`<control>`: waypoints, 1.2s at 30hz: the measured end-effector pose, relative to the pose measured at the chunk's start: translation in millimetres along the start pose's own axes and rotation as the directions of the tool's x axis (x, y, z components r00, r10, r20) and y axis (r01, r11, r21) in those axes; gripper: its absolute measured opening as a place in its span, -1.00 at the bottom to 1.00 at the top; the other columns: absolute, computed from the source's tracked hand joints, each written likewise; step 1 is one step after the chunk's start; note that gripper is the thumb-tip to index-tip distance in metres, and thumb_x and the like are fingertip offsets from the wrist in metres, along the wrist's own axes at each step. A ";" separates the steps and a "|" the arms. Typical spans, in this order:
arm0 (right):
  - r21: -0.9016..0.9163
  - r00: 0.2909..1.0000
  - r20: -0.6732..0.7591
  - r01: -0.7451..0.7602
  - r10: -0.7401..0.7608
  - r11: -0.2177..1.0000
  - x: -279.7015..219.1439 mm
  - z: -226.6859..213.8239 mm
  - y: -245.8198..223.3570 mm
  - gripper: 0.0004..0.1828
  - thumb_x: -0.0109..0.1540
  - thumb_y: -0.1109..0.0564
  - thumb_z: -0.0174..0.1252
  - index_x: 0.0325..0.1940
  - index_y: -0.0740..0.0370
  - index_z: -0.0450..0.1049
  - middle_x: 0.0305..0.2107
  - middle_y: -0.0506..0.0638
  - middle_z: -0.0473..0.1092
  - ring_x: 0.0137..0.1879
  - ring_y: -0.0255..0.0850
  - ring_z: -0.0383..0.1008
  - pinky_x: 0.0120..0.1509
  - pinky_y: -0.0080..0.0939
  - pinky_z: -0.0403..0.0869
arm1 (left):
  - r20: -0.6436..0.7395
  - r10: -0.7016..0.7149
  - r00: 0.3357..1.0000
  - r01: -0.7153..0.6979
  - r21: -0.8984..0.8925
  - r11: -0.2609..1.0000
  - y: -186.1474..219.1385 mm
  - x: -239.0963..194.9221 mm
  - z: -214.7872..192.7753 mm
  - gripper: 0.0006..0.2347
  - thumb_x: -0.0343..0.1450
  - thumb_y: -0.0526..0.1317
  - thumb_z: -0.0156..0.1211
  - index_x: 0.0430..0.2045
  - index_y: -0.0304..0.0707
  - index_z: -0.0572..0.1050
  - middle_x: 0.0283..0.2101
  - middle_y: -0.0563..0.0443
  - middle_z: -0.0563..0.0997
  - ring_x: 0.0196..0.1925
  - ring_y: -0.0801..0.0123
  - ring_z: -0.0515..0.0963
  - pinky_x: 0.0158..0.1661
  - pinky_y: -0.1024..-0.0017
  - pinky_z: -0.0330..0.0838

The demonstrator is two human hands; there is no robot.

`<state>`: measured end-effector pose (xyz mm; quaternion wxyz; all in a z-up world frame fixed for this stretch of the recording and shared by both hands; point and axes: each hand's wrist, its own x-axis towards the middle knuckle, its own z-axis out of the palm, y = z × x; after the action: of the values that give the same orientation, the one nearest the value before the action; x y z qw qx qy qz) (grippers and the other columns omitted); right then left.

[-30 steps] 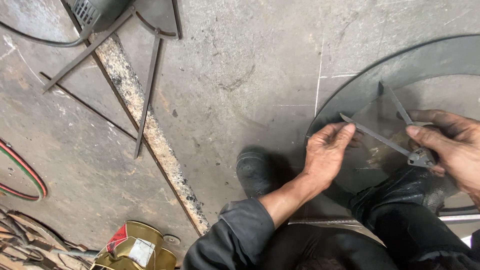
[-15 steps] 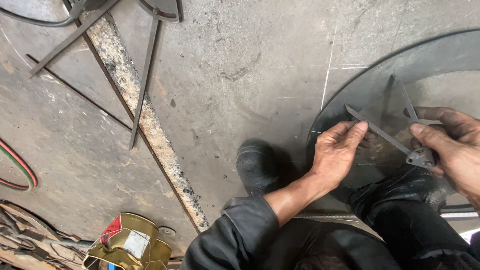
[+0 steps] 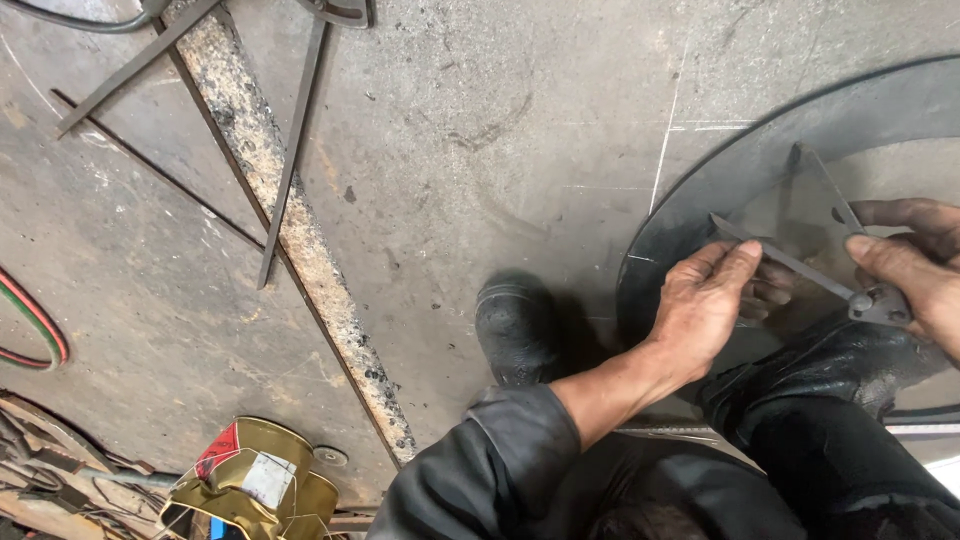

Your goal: Marking measurements on a metal ring using dividers and a ruler on a workshop floor.

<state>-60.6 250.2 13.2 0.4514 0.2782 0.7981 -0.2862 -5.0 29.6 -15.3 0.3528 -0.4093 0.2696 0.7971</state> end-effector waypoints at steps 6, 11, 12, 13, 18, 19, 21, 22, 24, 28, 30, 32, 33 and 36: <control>-0.041 0.998 0.046 0.041 -0.039 0.998 -24.8 14.1 -19.0 -0.49 0.37 0.09 0.11 0.40 0.29 0.42 -0.34 0.23 0.55 -0.31 -0.07 0.62 -0.32 -0.11 0.62 | 0.023 -0.015 1.000 0.016 -0.030 0.999 -9.8 -21.5 -13.0 -0.79 0.66 -0.17 -0.03 -0.05 -0.37 0.48 -0.18 -0.06 0.64 -0.22 0.36 0.63 -0.23 0.39 0.52; -0.398 0.996 0.093 0.033 0.004 0.917 -34.7 27.9 -41.4 -0.50 0.30 -0.03 0.25 0.30 0.14 0.56 -0.28 0.16 0.62 -0.20 -0.07 0.66 -0.19 -0.07 0.61 | -0.041 -0.074 0.996 0.077 0.081 0.994 0.4 -47.9 -20.3 -0.78 0.65 -0.15 -0.09 -0.09 -0.36 0.44 -0.21 -0.01 0.61 -0.30 0.38 0.59 -0.20 0.39 0.50; -0.399 0.996 0.093 0.037 0.000 0.916 -35.7 28.7 -46.6 -0.50 0.30 -0.03 0.25 0.30 0.14 0.56 -0.28 0.16 0.62 -0.20 -0.07 0.66 -0.19 -0.07 0.61 | -0.041 -0.070 0.997 0.073 0.080 0.994 -3.1 -48.4 -21.9 -0.78 0.65 -0.15 -0.09 -0.09 -0.36 0.44 -0.21 -0.01 0.61 -0.30 0.38 0.59 -0.20 0.39 0.50; -0.384 0.995 0.098 0.004 0.036 0.923 -36.8 29.8 -52.3 -0.51 0.29 -0.04 0.26 0.28 0.14 0.56 -0.28 0.15 0.62 -0.16 -0.07 0.67 -0.13 -0.07 0.61 | -0.056 -0.061 0.997 0.066 0.089 0.994 -6.2 -49.0 -23.7 -0.77 0.65 -0.15 -0.08 -0.09 -0.37 0.45 -0.22 -0.02 0.61 -0.30 0.38 0.59 -0.19 0.40 0.48; -0.353 0.993 0.089 -0.039 0.074 0.935 -36.7 34.3 -59.1 -0.52 0.25 -0.05 0.29 0.21 0.16 0.57 -0.30 0.15 0.64 -0.14 -0.10 0.67 -0.07 -0.10 0.58 | -0.074 -0.024 0.997 0.033 0.125 0.992 -7.2 -49.5 -28.6 -0.76 0.65 -0.14 -0.07 -0.11 -0.39 0.46 -0.23 -0.05 0.62 -0.30 0.39 0.59 -0.15 0.45 0.44; -0.346 0.993 0.077 -0.061 0.093 0.936 -36.0 35.1 -57.7 -0.50 0.26 -0.04 0.29 0.24 0.17 0.56 -0.31 0.16 0.62 -0.21 -0.08 0.64 -0.16 -0.09 0.55 | -0.081 -0.037 0.996 0.046 0.118 0.992 -4.5 -49.4 -28.4 -0.76 0.64 -0.14 -0.07 -0.11 -0.38 0.46 -0.24 -0.05 0.62 -0.31 0.39 0.59 -0.17 0.43 0.45; -0.337 0.992 0.063 -0.083 0.110 0.938 -36.0 36.5 -58.4 -0.49 0.27 -0.02 0.30 0.27 0.18 0.55 -0.32 0.18 0.61 -0.28 -0.05 0.62 -0.24 -0.08 0.52 | -0.085 -0.047 0.995 0.057 0.113 0.992 -2.3 -49.1 -28.8 -0.76 0.64 -0.14 -0.06 -0.12 -0.38 0.46 -0.24 -0.04 0.62 -0.32 0.40 0.59 -0.20 0.42 0.45; -0.335 0.991 0.059 -0.091 0.117 0.938 -36.6 37.0 -61.5 -0.49 0.27 -0.03 0.31 0.28 0.18 0.55 -0.33 0.18 0.59 -0.35 -0.06 0.59 -0.32 -0.08 0.50 | -0.087 -0.058 0.995 0.066 0.093 0.993 -2.2 -49.1 -29.1 -0.77 0.63 -0.14 -0.06 -0.11 -0.36 0.46 -0.25 -0.03 0.62 -0.33 0.40 0.58 -0.22 0.41 0.45; -0.333 0.991 0.055 -0.098 0.123 0.938 -35.4 37.3 -60.6 -0.49 0.28 -0.03 0.32 0.28 0.19 0.54 -0.35 0.18 0.57 -0.42 -0.08 0.57 -0.39 -0.08 0.48 | -0.089 -0.068 0.994 0.075 0.072 0.995 -1.8 -49.2 -30.1 -0.77 0.62 -0.14 -0.06 -0.11 -0.35 0.46 -0.25 -0.02 0.62 -0.33 0.40 0.58 -0.24 0.40 0.45; -0.340 0.995 0.066 -0.053 0.080 0.939 -31.7 37.7 -48.3 -0.50 0.29 -0.01 0.31 0.28 0.21 0.55 -0.39 0.18 0.56 -0.48 -0.14 0.54 -0.46 -0.13 0.45 | -0.078 -0.042 0.996 0.049 0.094 0.994 -3.6 -48.6 -32.3 -0.76 0.63 -0.15 -0.06 -0.11 -0.38 0.46 -0.23 -0.05 0.62 -0.31 0.40 0.59 -0.22 0.41 0.45; -0.328 0.995 0.072 -0.044 0.072 0.944 -31.0 37.9 -45.7 -0.50 0.30 0.00 0.30 0.29 0.22 0.56 -0.39 0.19 0.56 -0.50 -0.12 0.52 -0.49 -0.11 0.42 | -0.074 -0.032 0.997 0.040 0.109 0.993 -5.1 -47.0 -33.0 -0.76 0.64 -0.15 -0.06 -0.11 -0.39 0.46 -0.22 -0.05 0.62 -0.30 0.40 0.58 -0.21 0.42 0.45; -0.285 0.994 0.075 -0.054 0.078 0.957 -30.3 38.6 -43.3 -0.51 0.31 0.01 0.29 0.29 0.22 0.56 -0.39 0.20 0.56 -0.51 -0.10 0.51 -0.51 -0.09 0.39 | -0.068 -0.052 0.996 0.058 0.090 0.994 -6.7 -45.1 -33.6 -0.76 0.64 -0.15 -0.07 -0.10 -0.38 0.45 -0.22 -0.05 0.61 -0.30 0.40 0.58 -0.20 0.40 0.47; -0.285 0.994 0.076 -0.055 0.080 0.957 -33.6 39.6 -52.0 -0.51 0.31 0.01 0.29 0.29 0.22 0.56 -0.39 0.20 0.56 -0.51 -0.10 0.51 -0.51 -0.09 0.39 | -0.069 -0.054 0.996 0.060 0.089 0.994 -6.8 -44.9 -34.0 -0.76 0.64 -0.15 -0.07 -0.10 -0.38 0.45 -0.22 -0.05 0.61 -0.30 0.40 0.58 -0.20 0.40 0.47; -0.263 0.993 0.078 -0.069 0.093 0.962 -40.6 43.1 -68.3 -0.52 0.27 0.02 0.27 0.26 0.21 0.55 -0.38 0.19 0.59 -0.47 -0.15 0.51 -0.47 -0.13 0.40 | -0.072 -0.082 0.994 0.086 0.061 0.994 -6.0 -45.4 -35.6 -0.77 0.64 -0.14 -0.09 -0.10 -0.38 0.43 -0.22 -0.04 0.60 -0.30 0.41 0.58 -0.20 0.36 0.47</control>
<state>-66.6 165.6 44.6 0.5308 0.2359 0.7955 -0.1727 35.0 -7.8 3.6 0.3895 -0.4360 0.2897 0.7578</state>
